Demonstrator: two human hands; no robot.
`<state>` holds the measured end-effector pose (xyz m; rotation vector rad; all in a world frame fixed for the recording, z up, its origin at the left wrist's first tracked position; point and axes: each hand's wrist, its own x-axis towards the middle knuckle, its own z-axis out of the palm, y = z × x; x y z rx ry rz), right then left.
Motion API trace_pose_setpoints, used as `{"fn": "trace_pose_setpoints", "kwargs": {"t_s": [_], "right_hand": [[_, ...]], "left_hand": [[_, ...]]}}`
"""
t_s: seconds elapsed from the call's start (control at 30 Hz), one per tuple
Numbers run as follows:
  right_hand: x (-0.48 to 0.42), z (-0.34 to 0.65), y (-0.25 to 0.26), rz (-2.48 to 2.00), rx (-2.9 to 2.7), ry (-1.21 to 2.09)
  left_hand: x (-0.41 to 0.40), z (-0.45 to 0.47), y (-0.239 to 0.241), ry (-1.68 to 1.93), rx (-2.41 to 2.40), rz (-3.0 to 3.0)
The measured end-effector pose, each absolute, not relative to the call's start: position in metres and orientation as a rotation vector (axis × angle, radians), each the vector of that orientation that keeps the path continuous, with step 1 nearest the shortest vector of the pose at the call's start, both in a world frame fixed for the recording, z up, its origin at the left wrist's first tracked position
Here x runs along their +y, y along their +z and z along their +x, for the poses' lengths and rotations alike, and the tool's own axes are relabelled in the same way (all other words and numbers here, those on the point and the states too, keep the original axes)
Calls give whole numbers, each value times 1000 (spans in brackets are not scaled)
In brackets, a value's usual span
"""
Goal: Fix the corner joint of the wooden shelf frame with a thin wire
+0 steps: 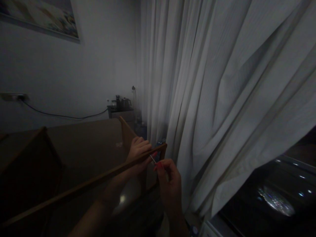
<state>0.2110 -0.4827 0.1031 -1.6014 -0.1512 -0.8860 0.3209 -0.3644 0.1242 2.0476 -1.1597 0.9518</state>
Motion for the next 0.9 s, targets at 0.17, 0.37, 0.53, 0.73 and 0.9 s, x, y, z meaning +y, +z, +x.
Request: {"fn": "trace_pose_setpoints", "kwargs": {"t_s": [0.17,0.37,0.53,0.73,0.9], "right_hand": [[-486,214,103,-1591,-212,-837],[-489,218,104,-1604,-271,-912],[-490,219,100,-1641,-326,-973],[-491,225,88,-1616,-299,-1226],[-495,228,79,-1630,-267,-1288]], "left_hand": [[-364,319,125,899,-1154,2071],[-364,322,123,934,-1168,2034],[-365,324,121,928,-1165,2025],[-366,322,123,933,-1158,2001],[-365,321,124,922,-1164,2003]]}}
